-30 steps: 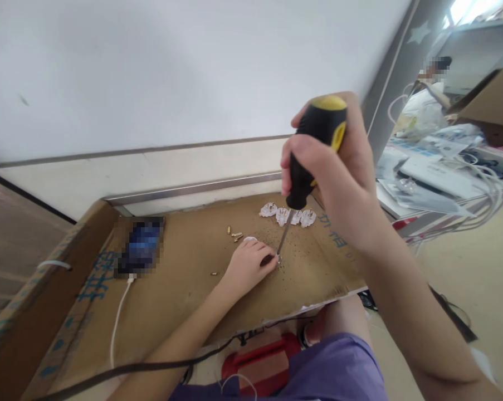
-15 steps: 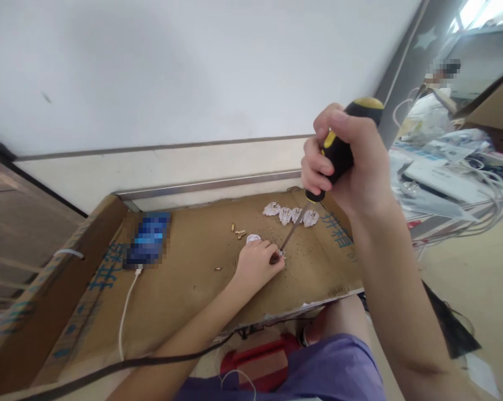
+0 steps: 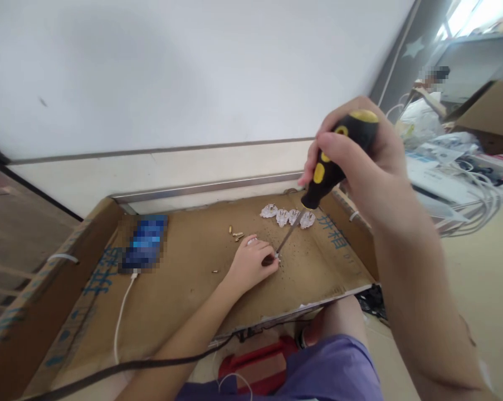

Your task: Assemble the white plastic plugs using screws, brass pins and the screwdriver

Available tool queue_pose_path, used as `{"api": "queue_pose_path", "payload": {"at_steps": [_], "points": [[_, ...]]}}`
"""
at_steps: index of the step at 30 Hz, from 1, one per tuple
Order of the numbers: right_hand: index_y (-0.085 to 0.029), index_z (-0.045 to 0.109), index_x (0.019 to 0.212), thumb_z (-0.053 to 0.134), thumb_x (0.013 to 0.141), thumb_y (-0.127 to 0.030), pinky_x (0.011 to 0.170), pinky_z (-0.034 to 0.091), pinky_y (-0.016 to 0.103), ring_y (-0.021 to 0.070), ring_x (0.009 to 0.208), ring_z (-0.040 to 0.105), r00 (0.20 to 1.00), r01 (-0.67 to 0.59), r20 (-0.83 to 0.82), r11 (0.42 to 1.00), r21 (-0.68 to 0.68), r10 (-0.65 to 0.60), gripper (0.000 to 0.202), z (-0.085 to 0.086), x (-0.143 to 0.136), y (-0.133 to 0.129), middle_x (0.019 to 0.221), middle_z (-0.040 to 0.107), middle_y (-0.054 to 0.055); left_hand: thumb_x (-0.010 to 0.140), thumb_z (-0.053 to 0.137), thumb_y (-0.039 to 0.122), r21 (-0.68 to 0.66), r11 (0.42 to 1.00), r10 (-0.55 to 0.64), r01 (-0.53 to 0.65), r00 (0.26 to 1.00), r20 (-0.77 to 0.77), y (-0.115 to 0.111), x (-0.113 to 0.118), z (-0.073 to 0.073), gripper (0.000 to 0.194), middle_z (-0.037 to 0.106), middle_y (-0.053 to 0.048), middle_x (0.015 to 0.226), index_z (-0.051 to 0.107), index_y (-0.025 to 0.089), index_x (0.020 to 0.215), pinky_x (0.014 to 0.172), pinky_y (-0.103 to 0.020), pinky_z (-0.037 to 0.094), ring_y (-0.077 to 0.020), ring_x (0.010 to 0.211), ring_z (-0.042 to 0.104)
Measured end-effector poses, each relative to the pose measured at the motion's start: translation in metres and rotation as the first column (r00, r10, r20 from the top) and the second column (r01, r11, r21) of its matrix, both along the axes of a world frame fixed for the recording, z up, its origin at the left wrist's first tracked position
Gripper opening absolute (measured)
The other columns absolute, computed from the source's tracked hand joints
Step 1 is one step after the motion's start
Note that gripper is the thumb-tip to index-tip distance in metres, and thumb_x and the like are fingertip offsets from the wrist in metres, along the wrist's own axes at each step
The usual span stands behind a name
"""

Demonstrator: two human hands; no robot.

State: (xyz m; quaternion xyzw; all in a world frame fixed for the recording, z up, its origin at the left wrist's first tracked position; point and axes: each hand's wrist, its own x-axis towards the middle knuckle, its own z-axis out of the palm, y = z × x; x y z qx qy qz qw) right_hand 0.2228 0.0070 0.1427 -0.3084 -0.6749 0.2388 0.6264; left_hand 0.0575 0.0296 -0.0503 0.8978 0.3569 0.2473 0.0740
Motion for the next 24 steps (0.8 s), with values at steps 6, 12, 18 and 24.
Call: {"api": "queue_pose_path", "payload": {"at_steps": [6,12,18,24], "points": [[-0.02,0.034,0.068,0.05,0.078,-0.022,0.031,0.026,0.021,0.0071,0.031,0.028,0.909,-0.36,-0.278,0.922,-0.144,0.312,0.019,-0.001,-0.002,0.001,0.042,0.037,-0.007,0.077,0.055,0.023,-0.014,1.0,-0.019,0.019,1.0,-0.004,0.001,0.001,0.0,0.009,0.066,0.003,0.073,0.057,0.02,0.069,0.093,-0.034,0.037,-0.0128,0.073,0.06],[-0.017,0.041,0.065,0.057,0.078,-0.046,0.043,0.037,0.021,0.0052,0.038,0.039,0.859,-0.497,-0.277,0.83,-0.252,0.43,0.036,0.002,-0.001,0.003,0.048,0.044,-0.005,0.079,0.057,0.026,-0.016,0.999,-0.052,0.052,0.999,0.007,0.003,-0.004,0.001,0.009,0.068,0.001,0.084,0.06,0.02,0.072,0.089,-0.034,0.038,-0.0159,0.089,0.059],[-0.018,0.043,0.065,0.049,0.083,-0.048,0.035,0.026,0.021,0.006,0.035,0.036,0.924,-0.047,-0.381,0.99,-0.136,-0.009,0.036,0.002,-0.008,-0.013,0.051,0.041,-0.003,0.081,0.055,0.025,-0.014,0.999,-0.048,0.048,0.999,0.025,0.002,-0.013,0.002,0.01,0.068,0.001,0.099,0.065,0.024,0.083,0.09,-0.034,0.039,-0.0165,0.097,0.057],[-0.017,0.042,0.063,0.049,0.084,-0.043,0.034,0.024,0.023,0.0061,0.035,0.034,0.919,-0.029,-0.394,0.995,-0.095,-0.01,0.034,0.001,-0.022,-0.014,0.049,0.04,-0.003,0.08,0.057,0.031,-0.105,0.993,-0.056,0.06,0.997,0.045,0.002,-0.011,-0.001,0.013,0.067,-0.001,0.101,0.062,0.021,0.087,0.092,-0.034,0.039,-0.0164,0.097,0.058]]}}
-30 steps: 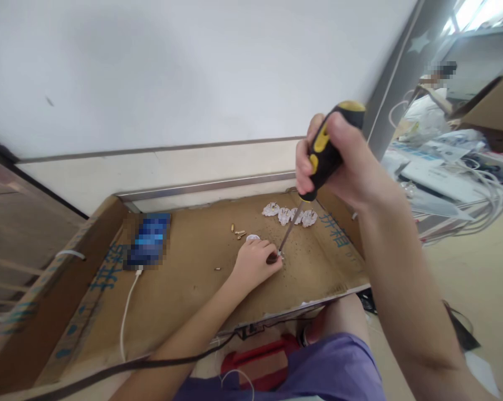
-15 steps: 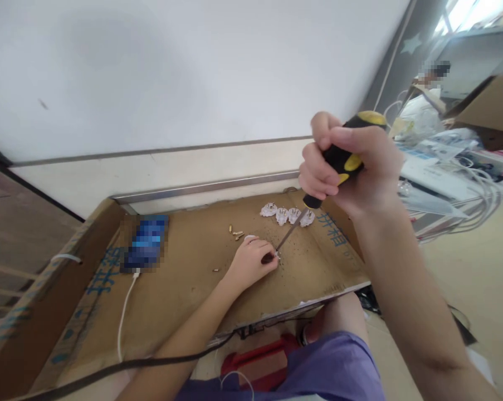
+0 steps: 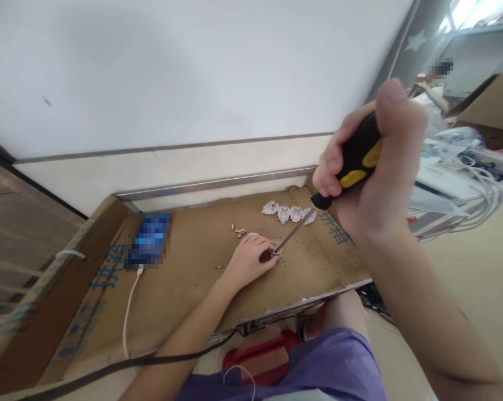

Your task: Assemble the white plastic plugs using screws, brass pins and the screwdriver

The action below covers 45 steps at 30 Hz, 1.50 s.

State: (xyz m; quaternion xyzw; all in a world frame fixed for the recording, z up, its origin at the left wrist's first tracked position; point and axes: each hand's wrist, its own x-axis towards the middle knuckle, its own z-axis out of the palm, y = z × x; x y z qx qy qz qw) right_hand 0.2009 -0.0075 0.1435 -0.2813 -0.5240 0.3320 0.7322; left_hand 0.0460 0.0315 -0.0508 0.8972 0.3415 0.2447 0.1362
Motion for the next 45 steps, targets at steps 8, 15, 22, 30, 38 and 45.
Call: {"api": "queue_pose_path", "payload": {"at_steps": [8,15,22,30,38,45], "points": [[-0.018,0.038,0.065,0.051,0.079,-0.049,0.036,0.025,0.023,0.0054,0.036,0.033,0.999,0.027,0.048,0.997,-0.066,-0.024,0.036,-0.006,-0.002,0.011,0.05,0.037,-0.004,0.08,0.057,0.03,-0.021,1.0,0.008,-0.009,1.0,-0.014,0.0,0.001,0.002,0.012,0.067,-0.001,0.101,0.06,0.021,0.086,0.091,-0.035,0.038,-0.0174,0.096,0.058],[-0.019,0.039,0.067,0.051,0.08,-0.052,0.036,0.025,0.023,0.0055,0.036,0.033,0.997,0.016,0.078,0.999,-0.036,-0.013,0.037,-0.006,-0.001,0.013,0.05,0.037,-0.004,0.08,0.057,0.03,-0.022,1.0,0.006,-0.006,1.0,-0.017,-0.001,0.001,0.003,0.012,0.066,-0.001,0.101,0.06,0.021,0.086,0.091,-0.034,0.036,-0.0169,0.096,0.057],[-0.018,0.038,0.068,0.052,0.08,-0.053,0.038,0.027,0.023,0.0046,0.038,0.034,0.997,-0.039,0.067,0.998,-0.056,0.042,0.04,-0.006,-0.004,0.013,0.052,0.04,-0.004,0.081,0.057,0.031,-0.021,1.0,0.011,-0.011,1.0,-0.025,0.0,0.0,0.001,0.013,0.066,-0.001,0.103,0.06,0.02,0.088,0.092,-0.034,0.036,-0.0168,0.096,0.057],[-0.018,0.04,0.068,0.054,0.079,-0.051,0.037,0.027,0.023,0.0058,0.037,0.037,0.998,-0.036,0.055,0.996,-0.078,0.04,0.037,-0.005,-0.002,0.011,0.053,0.04,-0.003,0.084,0.053,0.028,-0.025,1.0,0.013,-0.013,1.0,-0.01,-0.001,0.002,0.003,0.012,0.067,-0.001,0.102,0.062,0.021,0.086,0.091,-0.034,0.038,-0.0162,0.096,0.057],[-0.018,0.041,0.068,0.053,0.079,-0.053,0.037,0.028,0.022,0.0054,0.039,0.035,0.998,0.04,0.06,0.997,-0.06,-0.036,0.038,-0.004,0.0,0.011,0.052,0.038,-0.003,0.084,0.053,0.029,-0.023,0.999,0.025,-0.025,1.0,-0.008,0.0,0.002,0.002,0.012,0.067,-0.001,0.1,0.062,0.021,0.086,0.09,-0.035,0.038,-0.0163,0.094,0.057],[-0.018,0.042,0.067,0.054,0.079,-0.053,0.035,0.027,0.023,0.0062,0.036,0.037,0.999,-0.037,0.017,0.998,-0.046,0.038,0.039,-0.005,-0.002,0.016,0.052,0.041,-0.003,0.085,0.052,0.029,0.002,0.999,0.034,-0.034,0.999,0.006,-0.001,0.003,0.0,0.013,0.067,-0.001,0.099,0.061,0.021,0.084,0.092,-0.035,0.036,-0.0158,0.093,0.056]]}}
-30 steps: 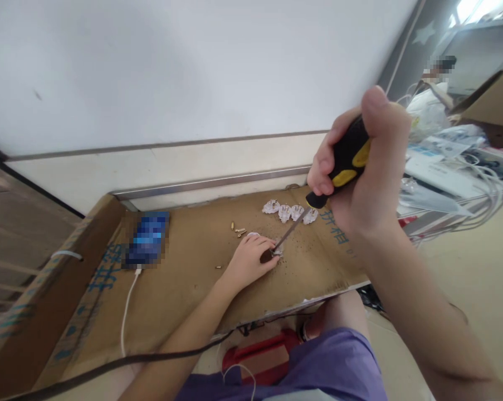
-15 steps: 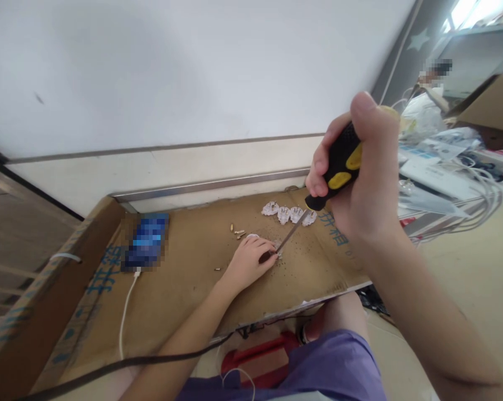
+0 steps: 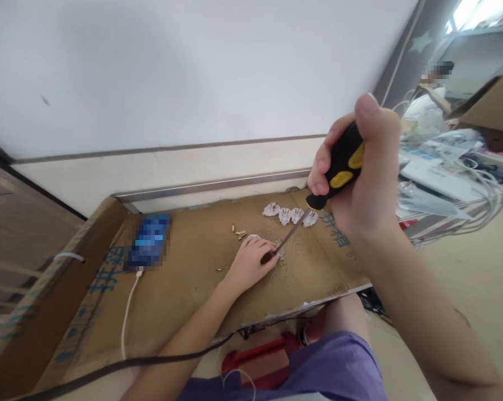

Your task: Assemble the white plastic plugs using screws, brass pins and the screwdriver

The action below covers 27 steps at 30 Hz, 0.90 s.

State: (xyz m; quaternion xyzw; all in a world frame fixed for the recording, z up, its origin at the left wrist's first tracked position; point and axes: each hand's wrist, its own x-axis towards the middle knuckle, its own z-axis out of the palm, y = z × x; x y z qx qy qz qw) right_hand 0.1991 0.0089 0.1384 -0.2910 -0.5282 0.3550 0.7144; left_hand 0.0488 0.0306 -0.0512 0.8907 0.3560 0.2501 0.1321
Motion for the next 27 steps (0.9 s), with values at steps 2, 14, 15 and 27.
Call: {"api": "queue_pose_path", "payload": {"at_steps": [2,14,15,27], "points": [[-0.018,0.042,0.067,0.053,0.078,-0.058,0.035,0.027,0.023,0.0062,0.036,0.037,1.0,-0.005,-0.001,1.0,0.002,0.005,0.043,0.0,0.0,0.001,0.052,0.042,-0.003,0.084,0.052,0.029,-0.007,1.0,0.0,0.0,1.0,-0.004,0.0,0.0,0.0,0.013,0.067,-0.001,0.099,0.061,0.021,0.084,0.091,-0.035,0.037,-0.0159,0.093,0.056],[-0.019,0.042,0.067,0.048,0.082,-0.039,0.033,0.025,0.025,0.0086,0.032,0.036,0.964,-0.249,0.092,0.969,-0.003,0.248,0.025,0.002,0.006,-0.008,0.047,0.044,-0.003,0.085,0.053,0.03,-0.008,1.0,0.0,0.0,1.0,-0.015,0.0,0.001,-0.001,0.013,0.066,-0.001,0.101,0.062,0.021,0.087,0.092,-0.035,0.036,-0.0163,0.094,0.055],[-0.019,0.041,0.068,0.048,0.082,-0.039,0.034,0.027,0.025,0.009,0.033,0.037,0.952,-0.282,0.119,0.959,-0.01,0.281,0.025,0.003,0.005,-0.007,0.048,0.046,-0.003,0.085,0.053,0.03,-0.008,1.0,-0.001,0.001,1.0,-0.018,0.0,0.001,-0.001,0.013,0.066,-0.001,0.1,0.061,0.021,0.086,0.092,-0.035,0.036,-0.0163,0.093,0.055],[-0.019,0.044,0.078,0.053,0.083,-0.028,0.053,0.046,0.022,0.0087,0.056,0.05,0.912,-0.19,0.384,0.978,0.09,0.142,0.013,0.014,-0.003,-0.009,0.066,0.051,-0.002,0.086,0.049,0.025,0.028,1.0,-0.01,0.011,0.999,-0.048,-0.001,0.003,-0.001,0.013,0.065,-0.005,0.099,0.06,0.018,0.086,0.086,-0.035,0.043,-0.0197,0.092,0.055]]}}
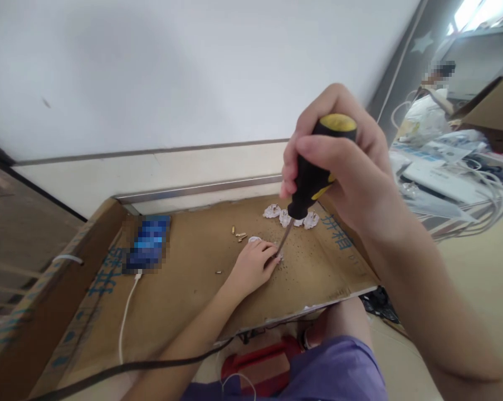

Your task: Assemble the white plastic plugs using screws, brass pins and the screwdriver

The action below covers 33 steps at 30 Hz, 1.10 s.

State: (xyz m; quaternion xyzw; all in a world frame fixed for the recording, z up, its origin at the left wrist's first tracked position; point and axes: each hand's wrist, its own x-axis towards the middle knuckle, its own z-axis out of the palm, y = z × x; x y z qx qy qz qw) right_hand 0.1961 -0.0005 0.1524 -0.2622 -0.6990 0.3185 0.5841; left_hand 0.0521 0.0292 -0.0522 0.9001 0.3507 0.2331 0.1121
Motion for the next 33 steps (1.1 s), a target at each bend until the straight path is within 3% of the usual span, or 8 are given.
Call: {"api": "queue_pose_path", "payload": {"at_steps": [5,10,14,16,18,21,24,33], "points": [[-0.019,0.034,0.065,0.056,0.077,-0.031,0.035,0.036,0.021,0.0075,0.037,0.038,0.981,-0.094,-0.178,0.99,-0.101,0.075,0.028,0.001,0.0,0.021,0.048,0.041,-0.005,0.086,0.048,0.021,0.024,1.0,0.01,-0.01,1.0,-0.026,-0.003,0.001,0.0,0.012,0.065,-0.006,0.093,0.059,0.017,0.084,0.08,-0.034,0.046,-0.02,0.086,0.057],[-0.019,0.031,0.063,0.053,0.071,-0.027,0.034,0.033,0.022,0.0076,0.034,0.032,0.918,-0.396,-0.113,0.869,-0.296,0.379,0.025,0.011,0.005,0.03,0.043,0.037,-0.006,0.086,0.047,0.023,0.04,0.999,0.01,-0.009,1.0,-0.025,-0.001,0.006,-0.001,0.014,0.066,-0.006,0.092,0.059,0.017,0.087,0.078,-0.034,0.048,-0.0196,0.084,0.058],[-0.019,0.03,0.062,0.058,0.074,-0.033,0.04,0.035,0.023,0.0076,0.037,0.038,0.932,-0.359,-0.144,0.904,-0.232,0.333,0.034,0.007,0.002,0.032,0.047,0.042,-0.005,0.087,0.047,0.028,0.066,0.998,-0.018,0.019,1.0,-0.025,-0.004,0.0,0.007,0.018,0.066,-0.005,0.1,0.059,0.018,0.096,0.087,-0.034,0.045,-0.0197,0.097,0.058],[-0.019,0.032,0.065,0.06,0.076,-0.037,0.041,0.035,0.023,0.0087,0.04,0.043,0.949,-0.298,-0.17,0.93,-0.214,0.265,0.035,0.002,0.0,0.027,0.05,0.047,-0.005,0.086,0.05,0.033,0.126,0.991,0.044,-0.043,0.999,-0.005,-0.008,-0.026,0.016,0.024,0.063,-0.005,0.109,0.057,0.021,0.106,0.093,-0.035,0.042,-0.0203,0.106,0.054],[-0.019,0.037,0.068,0.06,0.078,-0.042,0.043,0.038,0.023,0.0102,0.044,0.049,0.948,-0.296,-0.189,0.929,-0.224,0.256,0.034,-0.001,0.002,0.02,0.057,0.052,-0.004,0.085,0.051,0.036,0.194,0.941,0.28,-0.276,0.96,0.004,-0.013,-0.07,0.026,0.029,0.063,-0.004,0.107,0.056,0.025,0.112,0.089,-0.036,0.044,-0.0216,0.102,0.055],[-0.019,0.041,0.07,0.06,0.077,-0.045,0.043,0.041,0.024,0.0116,0.048,0.054,0.933,-0.334,-0.213,0.916,-0.221,0.289,0.033,-0.005,0.008,0.011,0.061,0.055,-0.003,0.082,0.05,0.044,0.367,0.697,0.663,-0.616,0.748,-0.003,-0.022,-0.148,0.036,0.034,0.062,-0.008,0.1,0.059,0.023,0.107,0.083,-0.043,0.044,-0.0274,0.095,0.055],[-0.019,0.042,0.069,0.061,0.075,-0.048,0.041,0.041,0.024,0.012,0.046,0.053,0.936,-0.319,-0.225,0.923,-0.217,0.271,0.035,-0.006,0.011,0.009,0.059,0.054,-0.003,0.081,0.044,0.051,0.463,0.527,0.832,-0.713,0.544,-0.109,-0.029,-0.198,0.038,0.039,0.06,-0.005,0.096,0.062,0.022,0.099,0.078,-0.045,0.045,-0.029,0.092,0.055],[-0.019,0.043,0.065,0.061,0.07,-0.057,0.047,0.049,0.03,0.0152,0.049,0.056,0.937,-0.346,-0.134,0.912,-0.219,0.323,0.043,-0.004,0.006,0.007,0.059,0.057,0.0,0.08,0.027,0.056,0.44,0.585,0.803,-0.682,0.565,-0.191,-0.025,-0.205,0.033,0.056,0.057,-0.005,0.097,0.065,0.018,0.095,0.075,-0.047,0.042,-0.0332,0.094,0.054]]}}
